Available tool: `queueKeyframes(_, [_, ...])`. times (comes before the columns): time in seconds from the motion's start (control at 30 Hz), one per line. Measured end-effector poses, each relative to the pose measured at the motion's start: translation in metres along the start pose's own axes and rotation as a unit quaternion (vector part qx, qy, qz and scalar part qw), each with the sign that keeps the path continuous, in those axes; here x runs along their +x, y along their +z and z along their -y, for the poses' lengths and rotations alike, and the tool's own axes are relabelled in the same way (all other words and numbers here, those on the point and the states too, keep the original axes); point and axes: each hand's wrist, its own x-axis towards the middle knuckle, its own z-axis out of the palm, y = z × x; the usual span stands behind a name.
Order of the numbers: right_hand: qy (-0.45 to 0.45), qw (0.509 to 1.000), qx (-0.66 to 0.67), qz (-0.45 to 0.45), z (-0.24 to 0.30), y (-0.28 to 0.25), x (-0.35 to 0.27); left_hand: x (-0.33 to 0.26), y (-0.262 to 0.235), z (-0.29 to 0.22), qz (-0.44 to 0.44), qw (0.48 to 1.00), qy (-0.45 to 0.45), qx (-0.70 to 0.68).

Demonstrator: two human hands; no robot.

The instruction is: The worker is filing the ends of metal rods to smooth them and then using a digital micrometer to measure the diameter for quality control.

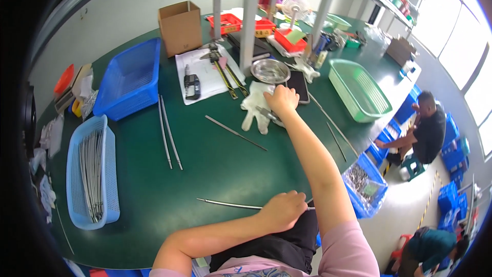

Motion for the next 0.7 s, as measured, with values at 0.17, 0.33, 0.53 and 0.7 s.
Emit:
queueKeyframes(0.17, [-0.104, 0.917, 0.385, -0.016, -0.004, 0.020, 0.027, 0.003, 0.001, -0.003, -0.008, 1.000, 0.013, -0.005])
queueKeyframes(0.33, [-0.074, 0.790, 0.599, -0.113, 0.008, -0.019, -0.002, 0.000, -0.007, -0.004, -0.001, 1.000, 0.004, 0.009])
queueKeyframes(0.53, [0.045, 0.737, 0.616, -0.274, -0.045, -0.036, 0.018, 0.006, -0.004, -0.003, 0.005, 1.000, 0.015, -0.018])
queueKeyframes(0.7, [-0.045, 0.749, 0.498, -0.436, -0.114, -0.112, -0.058, 0.007, -0.016, 0.000, 0.018, 0.999, -0.016, -0.023])
